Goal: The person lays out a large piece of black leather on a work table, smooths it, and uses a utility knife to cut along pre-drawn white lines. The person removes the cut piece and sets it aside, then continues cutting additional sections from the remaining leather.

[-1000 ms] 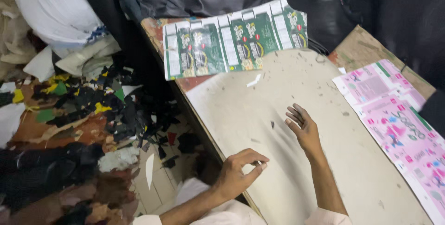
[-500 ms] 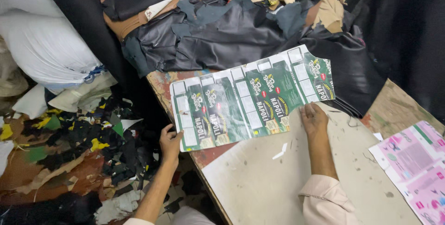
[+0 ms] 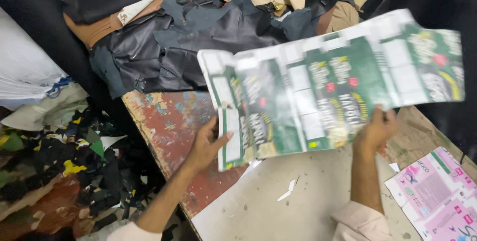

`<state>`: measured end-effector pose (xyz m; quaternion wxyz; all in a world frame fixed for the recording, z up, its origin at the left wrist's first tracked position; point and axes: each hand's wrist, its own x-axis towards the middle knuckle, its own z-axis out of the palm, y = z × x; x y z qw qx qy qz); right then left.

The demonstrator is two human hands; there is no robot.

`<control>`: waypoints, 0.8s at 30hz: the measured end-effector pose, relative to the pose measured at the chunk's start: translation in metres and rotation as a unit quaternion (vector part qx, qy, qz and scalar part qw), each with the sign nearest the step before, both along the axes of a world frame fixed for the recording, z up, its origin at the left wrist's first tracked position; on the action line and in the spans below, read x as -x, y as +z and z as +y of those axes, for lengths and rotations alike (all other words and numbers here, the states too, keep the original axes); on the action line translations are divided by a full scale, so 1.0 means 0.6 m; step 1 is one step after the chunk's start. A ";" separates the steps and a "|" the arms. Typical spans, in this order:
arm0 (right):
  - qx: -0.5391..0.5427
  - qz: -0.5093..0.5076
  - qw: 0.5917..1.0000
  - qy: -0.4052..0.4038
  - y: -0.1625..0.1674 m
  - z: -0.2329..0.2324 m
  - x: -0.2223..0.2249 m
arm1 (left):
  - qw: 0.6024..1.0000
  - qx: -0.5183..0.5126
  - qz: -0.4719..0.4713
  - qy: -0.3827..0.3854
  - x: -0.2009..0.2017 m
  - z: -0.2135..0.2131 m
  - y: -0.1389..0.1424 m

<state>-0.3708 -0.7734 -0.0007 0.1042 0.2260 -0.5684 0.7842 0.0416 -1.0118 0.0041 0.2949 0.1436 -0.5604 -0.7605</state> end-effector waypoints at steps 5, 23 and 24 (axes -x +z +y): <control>0.091 -0.066 0.988 -0.110 0.046 0.116 0.126 | 0.745 0.600 -0.214 0.198 0.089 -0.133 -0.030; -0.393 0.122 0.906 0.099 0.044 0.083 -0.246 | 0.594 0.782 0.000 0.190 0.013 0.053 0.167; -0.420 0.307 0.849 0.091 0.049 0.089 -0.330 | 0.570 0.812 0.048 0.116 -0.039 0.102 0.190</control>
